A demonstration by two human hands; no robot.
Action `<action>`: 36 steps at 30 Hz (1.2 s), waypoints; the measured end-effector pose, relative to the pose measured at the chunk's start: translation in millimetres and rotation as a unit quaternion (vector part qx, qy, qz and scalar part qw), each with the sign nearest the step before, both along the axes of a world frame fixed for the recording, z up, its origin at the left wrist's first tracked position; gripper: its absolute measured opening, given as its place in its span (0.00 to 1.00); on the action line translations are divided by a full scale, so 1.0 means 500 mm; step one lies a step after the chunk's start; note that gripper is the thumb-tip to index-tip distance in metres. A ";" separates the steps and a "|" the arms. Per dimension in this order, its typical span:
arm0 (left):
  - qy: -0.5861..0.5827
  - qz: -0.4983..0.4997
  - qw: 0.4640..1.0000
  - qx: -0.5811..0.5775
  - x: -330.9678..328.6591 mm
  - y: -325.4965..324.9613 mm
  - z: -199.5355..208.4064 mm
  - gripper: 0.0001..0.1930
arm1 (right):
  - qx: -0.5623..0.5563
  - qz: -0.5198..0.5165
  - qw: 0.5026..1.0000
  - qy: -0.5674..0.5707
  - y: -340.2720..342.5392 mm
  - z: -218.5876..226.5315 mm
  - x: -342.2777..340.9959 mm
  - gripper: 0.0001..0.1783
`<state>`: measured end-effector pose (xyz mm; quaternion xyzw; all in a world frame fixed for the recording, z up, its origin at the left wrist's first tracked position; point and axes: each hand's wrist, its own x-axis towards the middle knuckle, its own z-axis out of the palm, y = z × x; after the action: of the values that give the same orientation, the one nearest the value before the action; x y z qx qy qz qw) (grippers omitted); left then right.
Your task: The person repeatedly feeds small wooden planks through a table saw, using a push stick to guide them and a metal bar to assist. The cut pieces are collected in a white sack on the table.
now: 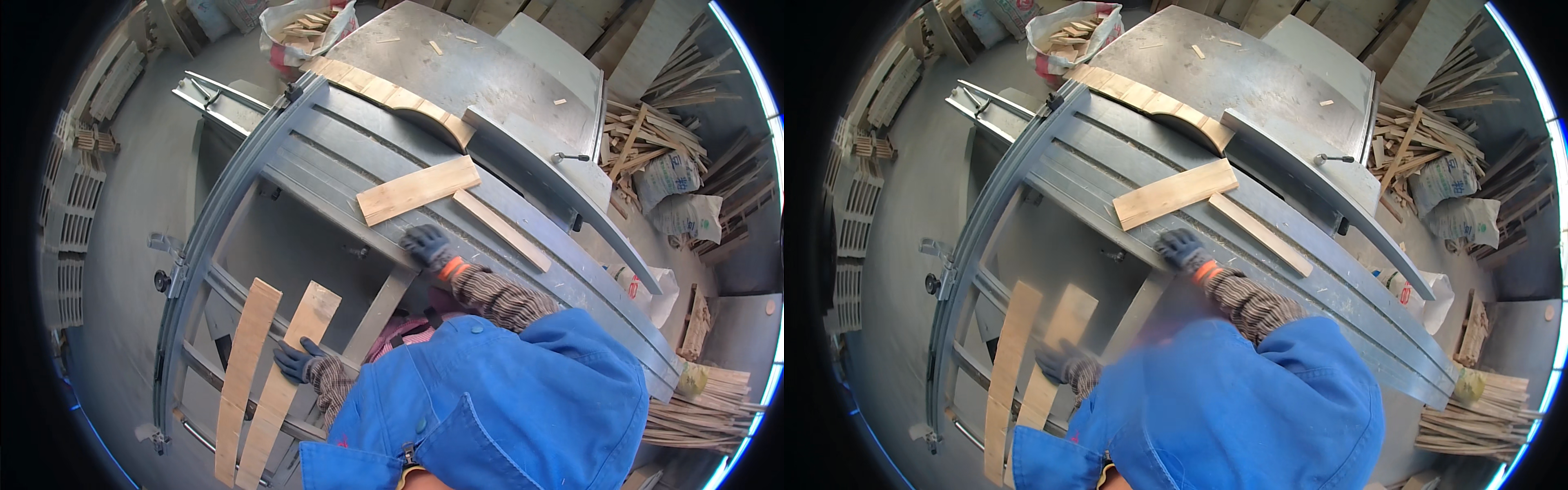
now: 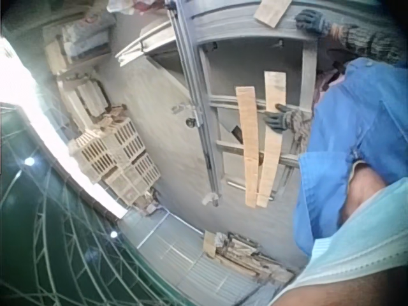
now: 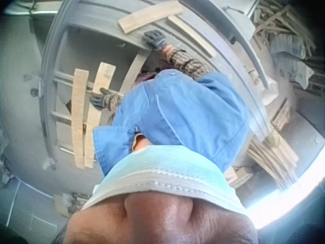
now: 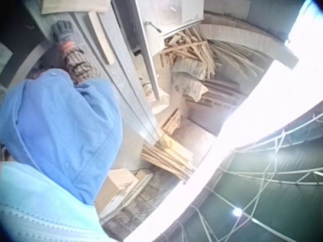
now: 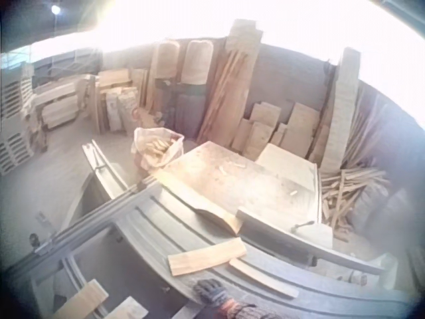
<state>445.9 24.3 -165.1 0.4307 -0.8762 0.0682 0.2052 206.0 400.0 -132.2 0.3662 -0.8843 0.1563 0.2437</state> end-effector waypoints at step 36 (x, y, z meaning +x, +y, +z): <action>-0.028 -0.039 0.998 -0.042 -0.008 0.003 0.036 0.35 | 0.037 -0.255 0.939 -0.227 -0.241 0.383 -0.880 0.47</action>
<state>441.9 25.6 -147.3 0.3854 -0.8941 0.1088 0.2006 -234.1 279.4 59.3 0.0924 -0.9850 0.1352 0.0548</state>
